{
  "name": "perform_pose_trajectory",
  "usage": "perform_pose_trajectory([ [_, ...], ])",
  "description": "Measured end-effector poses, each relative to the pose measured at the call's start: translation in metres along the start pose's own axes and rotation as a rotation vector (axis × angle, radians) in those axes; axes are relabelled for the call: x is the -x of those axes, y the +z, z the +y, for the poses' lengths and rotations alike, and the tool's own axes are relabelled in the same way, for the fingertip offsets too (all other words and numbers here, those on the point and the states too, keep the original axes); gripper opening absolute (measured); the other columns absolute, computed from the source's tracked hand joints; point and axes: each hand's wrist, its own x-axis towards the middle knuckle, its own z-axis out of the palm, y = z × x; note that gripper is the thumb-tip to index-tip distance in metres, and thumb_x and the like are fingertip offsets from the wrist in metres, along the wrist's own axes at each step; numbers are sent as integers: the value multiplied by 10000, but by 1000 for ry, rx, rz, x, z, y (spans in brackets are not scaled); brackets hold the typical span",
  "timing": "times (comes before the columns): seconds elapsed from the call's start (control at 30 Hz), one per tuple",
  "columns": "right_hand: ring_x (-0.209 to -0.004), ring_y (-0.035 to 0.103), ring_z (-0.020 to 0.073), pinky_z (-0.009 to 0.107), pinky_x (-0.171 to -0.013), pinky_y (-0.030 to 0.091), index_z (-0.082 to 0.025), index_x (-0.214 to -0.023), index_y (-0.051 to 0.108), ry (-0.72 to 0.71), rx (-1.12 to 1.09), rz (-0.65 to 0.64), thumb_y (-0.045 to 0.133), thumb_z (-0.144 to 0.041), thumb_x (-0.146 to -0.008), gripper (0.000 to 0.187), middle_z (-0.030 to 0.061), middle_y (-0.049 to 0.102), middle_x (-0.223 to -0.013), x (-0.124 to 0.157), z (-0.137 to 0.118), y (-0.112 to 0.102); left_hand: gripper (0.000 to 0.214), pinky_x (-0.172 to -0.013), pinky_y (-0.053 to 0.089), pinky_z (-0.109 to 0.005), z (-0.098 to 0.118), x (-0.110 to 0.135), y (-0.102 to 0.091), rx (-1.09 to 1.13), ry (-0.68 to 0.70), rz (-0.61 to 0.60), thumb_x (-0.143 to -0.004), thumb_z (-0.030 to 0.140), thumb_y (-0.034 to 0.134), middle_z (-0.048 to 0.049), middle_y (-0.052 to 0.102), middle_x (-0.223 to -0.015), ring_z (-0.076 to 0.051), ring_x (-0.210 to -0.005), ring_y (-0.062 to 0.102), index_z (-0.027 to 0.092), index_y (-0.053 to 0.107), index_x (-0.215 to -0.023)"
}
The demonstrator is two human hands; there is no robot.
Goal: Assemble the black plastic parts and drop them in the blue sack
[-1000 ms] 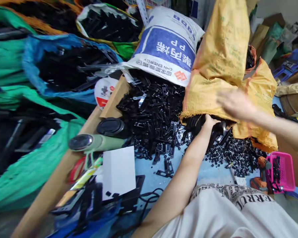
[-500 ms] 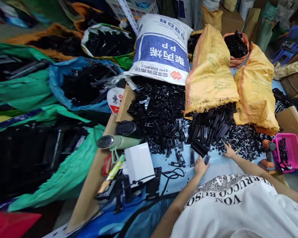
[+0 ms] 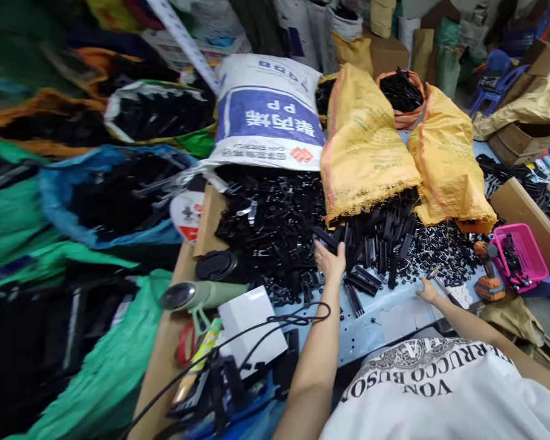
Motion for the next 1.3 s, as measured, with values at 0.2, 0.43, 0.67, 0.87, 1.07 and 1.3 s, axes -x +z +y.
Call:
perform_pose_trajectory([
  [0.2,-1088,574,237,361,-970,428,-155,-1273,493,-97,-158,153,656,-256,-669,634,132,538,-1275,2,-6,-43,368,-857,499,-417,15,49,22,-39,44,-55,-881,362,539,-92,545,-1188,-204,-1018,564,154,525,-1184],
  [0.43,-986,578,212,367,-854,480,-165,-1319,359,-218,-303,673,427,-397,-856,522,155,523,-1210,-43,6,-202,372,-1053,364,-412,69,82,97,28,217,-319,-889,245,418,-134,529,-1249,-235,-1216,461,166,447,-1252],
  [0.67,-920,548,184,337,-852,450,-135,-1179,389,-197,-341,1021,356,-431,-863,435,143,509,-1121,-117,48,-360,585,-1108,274,-435,253,-4,164,113,390,5,-886,348,438,-202,378,-1386,-268,-1338,311,110,254,-1388],
  [0.87,-821,547,175,346,-833,449,-147,-1054,483,-305,-257,960,422,-414,-811,367,122,555,-1054,-193,39,-434,652,-1143,48,-538,407,-89,206,-54,941,-250,-750,82,543,-96,120,-1545,-287,-1428,24,198,366,-1367],
  [1.07,-771,560,184,359,-788,470,-147,-1057,489,-413,-180,816,468,-405,-782,377,130,577,-1045,-285,-4,-467,350,-1080,284,-417,462,-172,239,-74,958,-515,-710,2,415,-100,590,-1228,-221,-1198,482,165,641,-920],
  [1.3,-976,518,261,437,-900,416,-143,-1081,490,-417,-82,773,493,-432,-802,402,148,555,-1048,-377,-41,-514,329,-736,471,-321,358,-160,227,-109,700,-446,-679,30,368,-71,644,-787,-209,-800,595,175,622,-829],
])
